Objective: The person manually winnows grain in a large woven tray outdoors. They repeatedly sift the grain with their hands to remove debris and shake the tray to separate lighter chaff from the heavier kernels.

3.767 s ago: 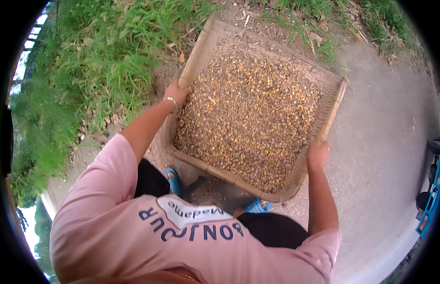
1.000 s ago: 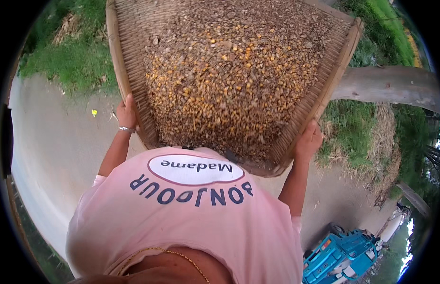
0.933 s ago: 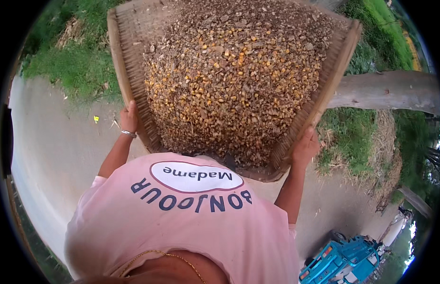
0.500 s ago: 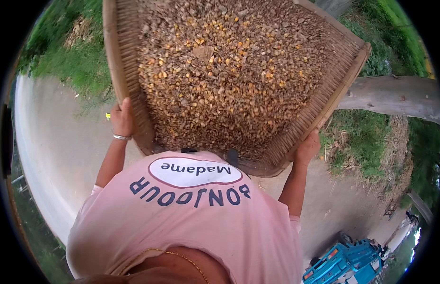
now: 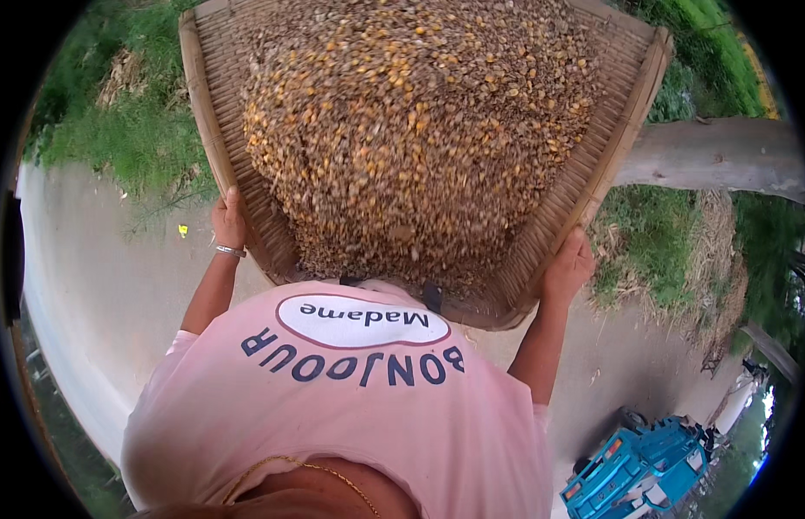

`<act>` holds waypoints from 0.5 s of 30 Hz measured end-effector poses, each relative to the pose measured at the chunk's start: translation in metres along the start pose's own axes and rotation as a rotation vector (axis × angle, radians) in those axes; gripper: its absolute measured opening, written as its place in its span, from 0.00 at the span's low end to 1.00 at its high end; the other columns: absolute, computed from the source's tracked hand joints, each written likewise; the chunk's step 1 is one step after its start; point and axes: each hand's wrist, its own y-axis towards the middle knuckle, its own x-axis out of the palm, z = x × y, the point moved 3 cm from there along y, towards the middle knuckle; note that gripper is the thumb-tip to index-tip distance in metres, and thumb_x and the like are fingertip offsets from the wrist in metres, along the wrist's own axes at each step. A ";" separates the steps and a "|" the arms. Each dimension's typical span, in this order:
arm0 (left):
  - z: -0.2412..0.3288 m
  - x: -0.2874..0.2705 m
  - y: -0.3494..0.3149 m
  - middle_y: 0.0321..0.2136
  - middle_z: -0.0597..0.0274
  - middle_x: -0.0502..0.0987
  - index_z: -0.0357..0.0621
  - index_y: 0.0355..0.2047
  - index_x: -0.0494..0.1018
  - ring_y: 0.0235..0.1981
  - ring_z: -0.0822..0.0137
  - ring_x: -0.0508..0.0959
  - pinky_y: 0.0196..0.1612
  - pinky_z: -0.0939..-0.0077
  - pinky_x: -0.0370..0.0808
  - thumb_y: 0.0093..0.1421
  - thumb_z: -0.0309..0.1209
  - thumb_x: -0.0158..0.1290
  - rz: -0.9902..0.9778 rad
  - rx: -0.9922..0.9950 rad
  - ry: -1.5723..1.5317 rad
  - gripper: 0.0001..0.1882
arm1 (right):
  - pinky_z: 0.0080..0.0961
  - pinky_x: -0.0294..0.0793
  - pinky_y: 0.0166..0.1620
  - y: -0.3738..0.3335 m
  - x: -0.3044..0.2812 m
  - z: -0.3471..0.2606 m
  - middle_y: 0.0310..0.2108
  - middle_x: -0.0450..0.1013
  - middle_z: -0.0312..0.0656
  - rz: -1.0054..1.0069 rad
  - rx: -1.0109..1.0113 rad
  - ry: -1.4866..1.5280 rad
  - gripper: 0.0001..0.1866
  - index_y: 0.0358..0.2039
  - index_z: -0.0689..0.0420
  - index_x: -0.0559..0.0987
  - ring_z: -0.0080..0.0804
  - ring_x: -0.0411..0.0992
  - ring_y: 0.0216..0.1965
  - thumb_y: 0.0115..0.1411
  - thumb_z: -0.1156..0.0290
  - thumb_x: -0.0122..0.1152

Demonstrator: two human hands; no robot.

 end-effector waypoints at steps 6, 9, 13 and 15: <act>-0.003 0.016 -0.007 0.17 0.61 0.73 0.33 0.25 0.72 0.20 0.69 0.71 0.25 0.69 0.69 0.59 0.56 0.50 -0.076 -0.026 0.356 0.31 | 0.35 0.64 0.31 -0.001 0.028 0.063 0.20 0.67 0.46 -0.171 0.104 -0.286 0.25 0.29 0.66 0.76 0.31 0.61 0.23 0.63 0.53 0.46; 0.011 -0.004 -0.015 0.18 0.59 0.73 0.32 0.28 0.73 0.21 0.68 0.70 0.26 0.67 0.69 0.59 0.54 0.50 -0.053 0.016 0.431 0.29 | 0.34 0.64 0.32 -0.014 0.038 0.073 0.21 0.68 0.46 -0.222 0.093 -0.287 0.25 0.28 0.67 0.76 0.31 0.61 0.24 0.64 0.54 0.45; 0.062 -0.032 -0.010 0.20 0.59 0.74 0.38 0.31 0.72 0.19 0.69 0.68 0.24 0.71 0.67 0.60 0.44 0.52 0.009 -0.202 0.231 0.18 | 0.33 0.67 0.34 -0.011 0.038 0.047 0.25 0.72 0.50 -0.107 0.104 -0.074 0.28 0.32 0.70 0.76 0.33 0.66 0.27 0.66 0.54 0.41; 0.108 -0.036 0.006 0.18 0.60 0.72 0.37 0.29 0.72 0.18 0.70 0.66 0.23 0.71 0.66 0.59 0.46 0.53 -0.002 -0.163 0.101 0.21 | 0.33 0.68 0.35 -0.003 0.038 0.033 0.27 0.73 0.50 -0.075 0.160 0.131 0.29 0.34 0.70 0.76 0.34 0.68 0.28 0.66 0.53 0.40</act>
